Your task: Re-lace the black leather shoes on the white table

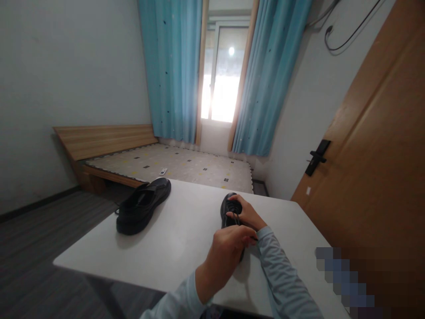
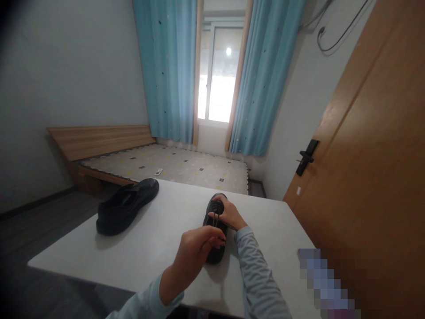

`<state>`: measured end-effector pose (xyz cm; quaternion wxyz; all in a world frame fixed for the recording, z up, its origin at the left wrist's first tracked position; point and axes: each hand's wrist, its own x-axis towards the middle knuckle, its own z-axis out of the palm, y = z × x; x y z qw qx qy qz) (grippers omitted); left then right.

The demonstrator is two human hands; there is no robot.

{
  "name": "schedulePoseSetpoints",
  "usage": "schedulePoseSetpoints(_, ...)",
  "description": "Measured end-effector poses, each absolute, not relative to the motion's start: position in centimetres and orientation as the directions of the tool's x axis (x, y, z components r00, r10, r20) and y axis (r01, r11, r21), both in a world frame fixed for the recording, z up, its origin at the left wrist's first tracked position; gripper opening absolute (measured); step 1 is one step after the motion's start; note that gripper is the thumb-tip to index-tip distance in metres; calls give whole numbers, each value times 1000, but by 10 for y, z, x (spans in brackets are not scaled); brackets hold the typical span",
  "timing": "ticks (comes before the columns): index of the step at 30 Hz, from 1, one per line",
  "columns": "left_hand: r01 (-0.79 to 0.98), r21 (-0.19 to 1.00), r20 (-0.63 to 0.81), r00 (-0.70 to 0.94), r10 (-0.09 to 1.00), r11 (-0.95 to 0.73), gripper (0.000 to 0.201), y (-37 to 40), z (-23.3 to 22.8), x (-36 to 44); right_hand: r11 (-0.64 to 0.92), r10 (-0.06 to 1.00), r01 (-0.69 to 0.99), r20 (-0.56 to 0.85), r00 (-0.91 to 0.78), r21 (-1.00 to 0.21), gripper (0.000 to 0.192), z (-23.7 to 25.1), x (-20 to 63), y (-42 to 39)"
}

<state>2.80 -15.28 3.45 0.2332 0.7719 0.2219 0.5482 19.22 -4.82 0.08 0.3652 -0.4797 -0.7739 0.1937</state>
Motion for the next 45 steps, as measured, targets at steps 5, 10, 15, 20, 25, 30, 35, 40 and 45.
schedulePoseSetpoints(5, 115, 586, 754, 286, 592, -802, 21, -158, 38, 29, 477, 878, 610, 379, -293, -633, 51, 2, 191, -50)
schedulePoseSetpoints(10, 102, 549, 782, 287, 553, -830, 22, -160, 40, 29, 488, 872, 609, 386, -302, -626, 52, 3, 190, -50)
schedulePoseSetpoints(15, 118, 520, 789, 312, 529, -846, 23, -164, 42, 28, 492, 869, 606, 392, -302, -625, 51, 1, 190, -48)
schedulePoseSetpoints(20, 111, 502, 801, 313, 510, -857, 24, -168, 44, 28, 489, 870, 617, 392, -299, -616, 52, -1, 190, -48)
schedulePoseSetpoints(25, 124, 481, 808, 323, 493, -868, 27, -171, 42, 26, 468, 881, 644, 378, -285, -606, 49, -2, 189, -48)
schedulePoseSetpoints(30, 137, 472, 807, 332, 489, -871, 27, -173, 44, 24, 470, 878, 647, 388, -279, -600, 47, -3, 189, -46)
schedulePoseSetpoints(35, 133, 470, 807, 336, 485, -873, 27, -174, 44, 24, 466, 880, 654, 387, -275, -596, 46, -3, 189, -46)
schedulePoseSetpoints(40, 121, 479, 805, 333, 490, -869, 26, -174, 44, 24, 460, 884, 660, 378, -277, -593, 47, -2, 189, -47)
schedulePoseSetpoints(45, 126, 477, 807, 329, 490, -870, 24, -175, 44, 24, 448, 890, 675, 368, -270, -586, 47, 0, 188, -48)
